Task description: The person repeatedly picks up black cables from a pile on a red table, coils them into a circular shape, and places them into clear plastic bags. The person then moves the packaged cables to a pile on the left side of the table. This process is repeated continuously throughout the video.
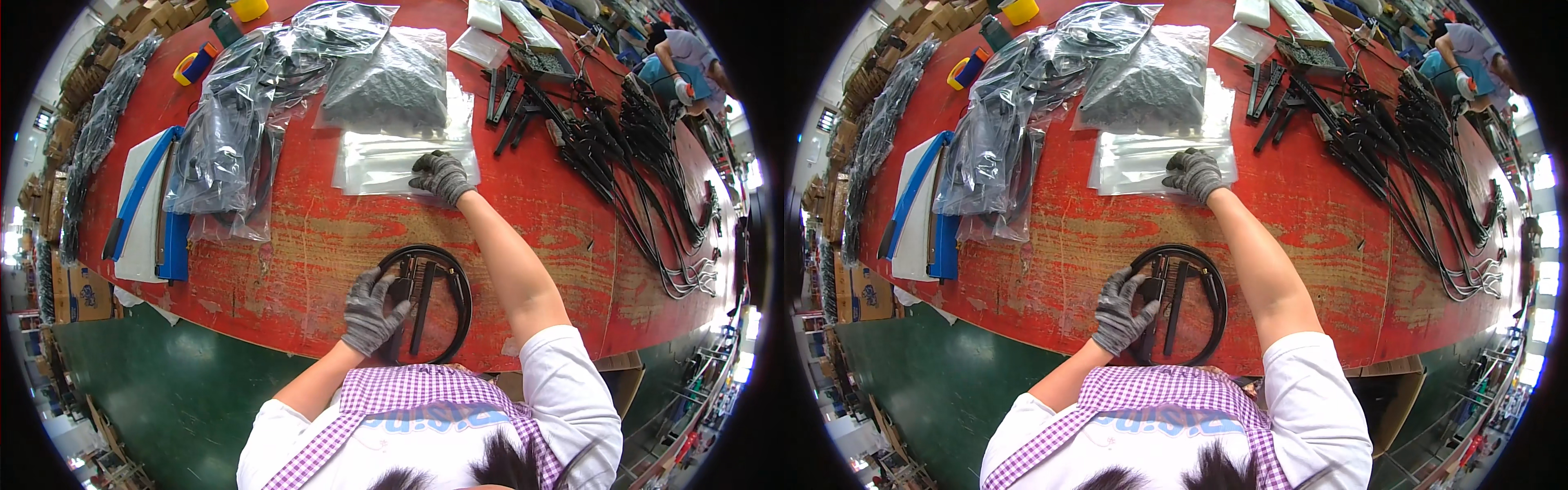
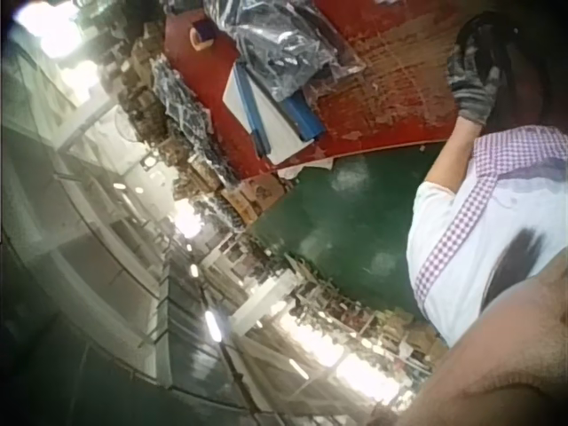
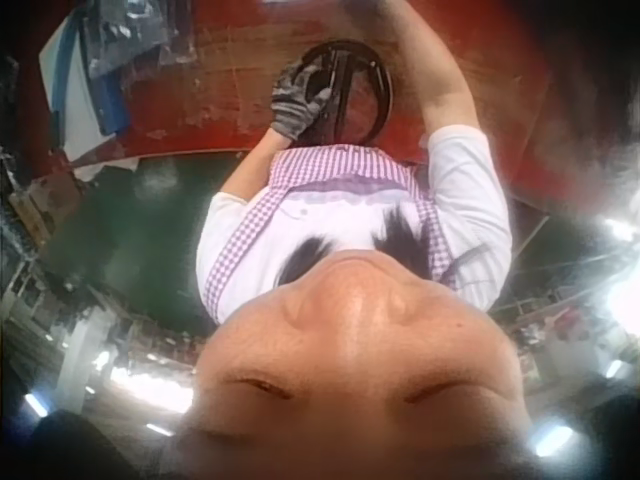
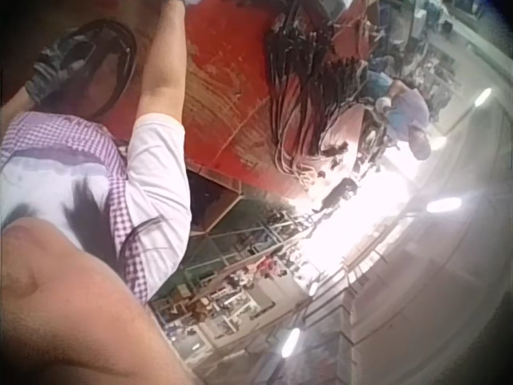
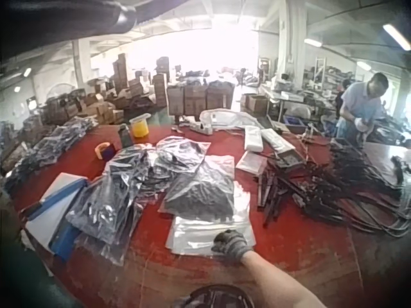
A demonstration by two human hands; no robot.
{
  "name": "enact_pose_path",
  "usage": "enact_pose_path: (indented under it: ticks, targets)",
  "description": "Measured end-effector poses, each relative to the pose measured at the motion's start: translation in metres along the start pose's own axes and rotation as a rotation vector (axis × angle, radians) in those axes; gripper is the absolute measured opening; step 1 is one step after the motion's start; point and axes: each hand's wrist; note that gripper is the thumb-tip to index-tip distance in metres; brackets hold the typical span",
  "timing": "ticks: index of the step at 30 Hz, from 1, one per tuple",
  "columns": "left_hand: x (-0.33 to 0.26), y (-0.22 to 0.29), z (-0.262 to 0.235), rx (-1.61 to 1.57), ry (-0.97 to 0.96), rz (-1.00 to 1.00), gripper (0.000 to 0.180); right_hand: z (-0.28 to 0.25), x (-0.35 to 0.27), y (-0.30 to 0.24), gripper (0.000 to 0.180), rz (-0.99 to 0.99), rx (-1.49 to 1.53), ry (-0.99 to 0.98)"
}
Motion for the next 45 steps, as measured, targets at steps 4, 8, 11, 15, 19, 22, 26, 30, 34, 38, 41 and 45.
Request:
enact_pose_path:
  ticks: [4, 8, 11, 15, 19, 22, 26, 30, 34, 38, 41, 45]
  targets:
    - [0.025, 0.001, -0.012, -0.088, 0.063, -0.058, 0.035, 0.004, 0.007, 0.003, 0.027, -0.014, -0.065, 0.044]
    - [0.049, 0.001, -0.015, -0.373, -0.015, -0.163, 0.021, 0.001, 0.016, -0.006, 0.034, 0.042, -0.185, -0.002]
    - [0.068, -0.004, -0.004, -0.765, -0.152, -0.439, 0.018, -0.004, 0.033, -0.005, 0.041, 0.148, -0.083, -0.102]
    - [0.099, -0.019, 0.021, -0.987, -0.144, -0.563, 0.02, -0.031, 0.024, -0.03, 0.042, 0.109, 0.06, 0.118]
    - [0.15, 0.007, 0.018, -1.395, -0.055, -0.864, 0.023, -0.056, 0.002, -0.05, 0.041, 0.066, 0.027, 0.116]
    - [0.173, -0.001, 0.028, -1.464, 0.204, -0.84, 0.021, -0.058, -0.017, -0.061, 0.04, 0.068, -0.03, 0.107]
    - [0.171, -0.023, 0.033, -1.522, 0.139, -0.825, 0.014, -0.053, -0.028, -0.06, 0.036, 0.086, -0.014, 0.209]
    - [0.161, -0.03, 0.04, -1.443, 0.237, -0.838, 0.009, -0.043, -0.071, -0.064, 0.045, -0.187, -0.319, 0.357]
    - [0.156, -0.038, 0.052, -1.24, 0.244, -0.692, 0.023, -0.03, -0.071, -0.028, 0.034, -0.114, -0.288, 0.234]
    - [0.148, -0.044, 0.054, -1.134, 0.233, -0.774, 0.029, -0.043, -0.061, -0.024, 0.028, 0.179, 0.169, -0.112]
    - [0.146, -0.044, 0.049, -1.069, 0.224, -0.818, 0.028, -0.03, -0.055, -0.005, 0.033, 0.196, 0.601, 0.066]
    - [0.134, -0.029, 0.026, -1.078, -0.058, -1.048, 0.033, -0.035, -0.059, -0.011, 0.031, 0.184, 0.48, 0.248]
Point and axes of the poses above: each hand's wrist, its own x-axis towards the middle knuckle, its own z-axis out of the palm, y = z × x, and after that the axes turned 4 degrees about -x, right-handed
